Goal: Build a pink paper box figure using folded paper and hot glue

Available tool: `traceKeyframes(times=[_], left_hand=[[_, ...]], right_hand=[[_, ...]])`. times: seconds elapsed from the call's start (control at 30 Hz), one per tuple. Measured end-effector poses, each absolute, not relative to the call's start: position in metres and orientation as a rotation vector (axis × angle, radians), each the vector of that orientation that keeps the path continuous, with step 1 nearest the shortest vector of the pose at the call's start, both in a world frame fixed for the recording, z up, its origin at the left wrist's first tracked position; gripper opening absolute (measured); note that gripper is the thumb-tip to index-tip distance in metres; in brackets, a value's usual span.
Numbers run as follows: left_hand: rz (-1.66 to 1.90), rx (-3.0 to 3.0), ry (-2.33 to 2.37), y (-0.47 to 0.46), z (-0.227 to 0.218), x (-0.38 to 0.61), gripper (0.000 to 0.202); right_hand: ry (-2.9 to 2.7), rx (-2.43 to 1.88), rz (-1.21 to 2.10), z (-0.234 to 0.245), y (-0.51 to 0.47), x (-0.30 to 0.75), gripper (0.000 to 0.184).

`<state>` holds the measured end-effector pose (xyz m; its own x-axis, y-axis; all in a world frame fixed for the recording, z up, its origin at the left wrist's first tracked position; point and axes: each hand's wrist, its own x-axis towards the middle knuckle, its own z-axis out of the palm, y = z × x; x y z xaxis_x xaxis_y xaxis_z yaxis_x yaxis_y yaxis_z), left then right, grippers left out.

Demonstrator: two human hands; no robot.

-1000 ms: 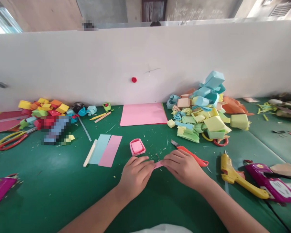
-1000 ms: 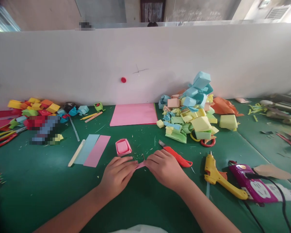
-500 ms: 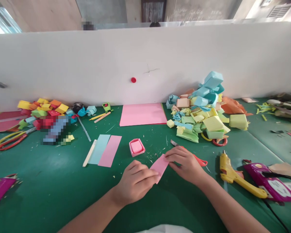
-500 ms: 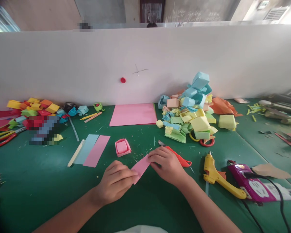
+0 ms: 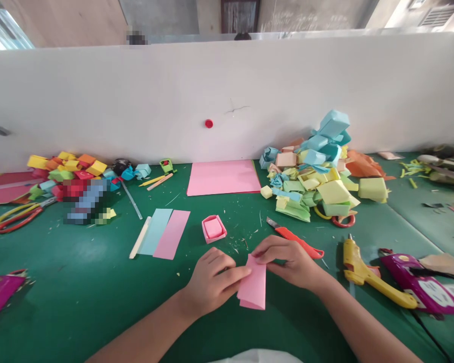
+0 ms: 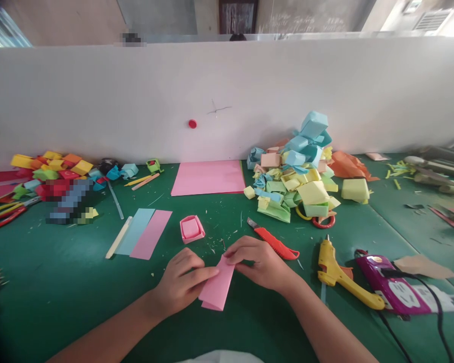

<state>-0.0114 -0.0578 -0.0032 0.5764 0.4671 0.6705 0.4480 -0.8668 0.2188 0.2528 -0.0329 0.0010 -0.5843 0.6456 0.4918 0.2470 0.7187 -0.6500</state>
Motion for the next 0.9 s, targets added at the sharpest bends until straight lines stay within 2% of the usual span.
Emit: traceKeyframes(times=[0.17,0.47,0.67,0.9], left_hand=[[1.26,2.885,0.817,-0.063,0.005,-0.01,0.02],[1.219,2.878,0.897,-0.06,0.003,-0.009,0.02],[1.301,2.886,0.744,-0.062,0.007,-0.007,0.018],[1.177,2.91,0.814,-0.064,0.006,0.001,0.019]], right_hand=[[-2.208,-0.703,0.612,0.0,-0.036,0.244,0.018],[-2.247,-0.702,0.127,0.0,-0.036,0.244,0.018],[-2.231,-0.776,0.032,-0.002,-0.037,0.245,0.019],[-2.263,-0.909,-0.039,-0.003,-0.034,0.246,0.017]])
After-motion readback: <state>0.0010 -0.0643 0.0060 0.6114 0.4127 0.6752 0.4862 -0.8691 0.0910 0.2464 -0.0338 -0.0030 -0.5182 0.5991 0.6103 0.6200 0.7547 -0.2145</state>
